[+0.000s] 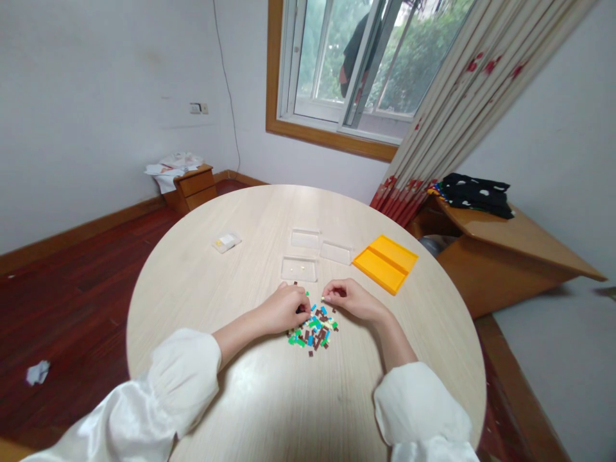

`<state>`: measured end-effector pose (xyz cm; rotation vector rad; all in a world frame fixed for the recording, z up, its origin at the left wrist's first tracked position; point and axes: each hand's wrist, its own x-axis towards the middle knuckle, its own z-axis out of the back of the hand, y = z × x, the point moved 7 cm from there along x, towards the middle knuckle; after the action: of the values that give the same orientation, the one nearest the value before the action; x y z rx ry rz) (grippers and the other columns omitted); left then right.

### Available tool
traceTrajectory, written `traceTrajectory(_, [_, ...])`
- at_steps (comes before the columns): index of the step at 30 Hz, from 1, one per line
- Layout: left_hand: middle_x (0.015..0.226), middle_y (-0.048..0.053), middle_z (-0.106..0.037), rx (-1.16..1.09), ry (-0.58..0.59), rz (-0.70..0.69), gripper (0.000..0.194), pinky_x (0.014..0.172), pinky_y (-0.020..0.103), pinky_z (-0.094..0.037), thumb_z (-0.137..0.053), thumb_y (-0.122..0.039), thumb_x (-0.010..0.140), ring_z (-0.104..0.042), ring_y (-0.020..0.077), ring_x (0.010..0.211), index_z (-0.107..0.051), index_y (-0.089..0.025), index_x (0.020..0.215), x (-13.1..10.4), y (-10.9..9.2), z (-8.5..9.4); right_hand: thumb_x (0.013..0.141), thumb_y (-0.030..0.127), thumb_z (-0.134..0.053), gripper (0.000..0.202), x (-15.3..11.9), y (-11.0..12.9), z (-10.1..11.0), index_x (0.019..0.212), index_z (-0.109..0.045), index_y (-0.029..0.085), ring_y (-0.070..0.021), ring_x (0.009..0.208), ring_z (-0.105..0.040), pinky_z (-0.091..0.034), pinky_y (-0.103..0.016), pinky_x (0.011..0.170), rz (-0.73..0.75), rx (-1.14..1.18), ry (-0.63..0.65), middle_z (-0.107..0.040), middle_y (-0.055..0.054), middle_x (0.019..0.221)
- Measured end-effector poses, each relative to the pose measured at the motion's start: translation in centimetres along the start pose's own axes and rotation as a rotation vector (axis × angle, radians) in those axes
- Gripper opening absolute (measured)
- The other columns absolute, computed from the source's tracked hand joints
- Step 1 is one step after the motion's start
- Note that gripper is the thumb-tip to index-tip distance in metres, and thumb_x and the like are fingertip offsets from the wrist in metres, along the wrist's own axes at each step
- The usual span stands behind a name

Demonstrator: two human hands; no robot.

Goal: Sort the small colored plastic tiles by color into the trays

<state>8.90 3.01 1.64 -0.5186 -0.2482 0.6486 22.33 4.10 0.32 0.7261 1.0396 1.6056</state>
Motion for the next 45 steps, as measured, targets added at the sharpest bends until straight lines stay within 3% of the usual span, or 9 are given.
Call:
traceTrajectory(5, [0.078,0.004,-0.069,0.003,-0.035,0.041,0.008,0.079,0.031,-0.035,-0.063,-0.018,0.075,-0.06,0.0188,0.08,-0.068,-0.016,0.069,0.1,0.1,0.1,0.066,0.043,-0.065,0.027,1.2,-1.0,2.3,0.073,-0.06,0.017,-0.013,0.06,-0.052,-0.042,-0.026,0.057,0.071,0.2,-0.479,-0.062,-0.002,0.07])
traceTrajectory(8, [0.074,0.003,-0.069,-0.011,-0.022,0.056,0.011,0.079,0.031,-0.034,-0.06,-0.013,0.074,-0.06,0.0176,0.076,-0.067,-0.016,0.066,0.2,0.2,-0.1,0.067,0.042,-0.063,0.026,1.9,-1.2,1.8,0.074,-0.062,0.017,-0.0153,0.064,-0.055,-0.045,-0.029,0.061,0.108,0.189,-0.612,-0.064,-0.004,0.074])
traceTrajectory(14, [0.071,0.002,-0.067,-0.031,0.001,0.058,0.014,0.079,0.031,-0.034,-0.055,-0.009,0.071,-0.059,0.0159,0.072,-0.065,-0.015,0.063,0.2,0.1,-0.3,0.072,0.037,-0.059,0.026,2.2,-0.5,0.9,0.082,-0.07,0.015,-0.0183,0.072,-0.059,-0.046,-0.03,0.063,0.177,0.028,-0.651,-0.069,-0.008,0.082])
traceTrajectory(18, [0.072,0.002,-0.067,-0.026,0.004,0.06,0.014,0.079,0.03,-0.034,-0.054,-0.01,0.073,-0.058,0.0157,0.073,-0.064,-0.015,0.064,0.3,0.3,-0.5,0.074,0.04,-0.058,0.035,2.2,-1.3,1.6,0.093,-0.071,0.014,-0.018,0.072,-0.06,-0.046,-0.03,0.063,0.145,0.075,-0.687,-0.071,-0.009,0.088])
traceTrajectory(31, [0.081,0.005,-0.059,0.031,-0.023,0.005,0.017,0.079,0.032,-0.034,-0.043,-0.016,0.088,-0.054,0.0187,0.083,-0.056,-0.015,0.076,-0.1,0.4,-0.5,0.073,0.044,-0.058,0.039,2.2,-1.8,1.7,0.093,-0.07,0.013,-0.0165,0.068,-0.059,-0.046,-0.029,0.062,0.126,0.127,-0.696,-0.071,-0.008,0.082])
traceTrajectory(38, [0.085,0.005,-0.058,-0.035,-0.145,0.012,0.015,0.08,0.033,-0.033,-0.042,-0.015,0.088,-0.053,0.0189,0.085,-0.052,-0.016,0.078,-0.2,0.7,1.1,0.073,0.043,-0.058,0.039,2.1,-1.9,1.7,0.094,-0.07,0.012,-0.0154,0.065,-0.057,-0.046,-0.028,0.061,0.111,0.122,-0.698,-0.07,-0.008,0.08])
traceTrajectory(45, [0.081,0.003,-0.059,-0.084,-0.444,0.158,0.014,0.076,0.032,-0.034,-0.044,-0.016,0.086,-0.053,0.0179,0.079,-0.052,-0.016,0.075,0.7,5.3,3.6,0.072,0.042,-0.059,0.039,2.3,-2.0,1.6,0.093,-0.07,0.012,-0.0166,0.068,-0.058,-0.047,-0.03,0.065,0.11,0.149,-0.689,-0.07,-0.008,0.081])
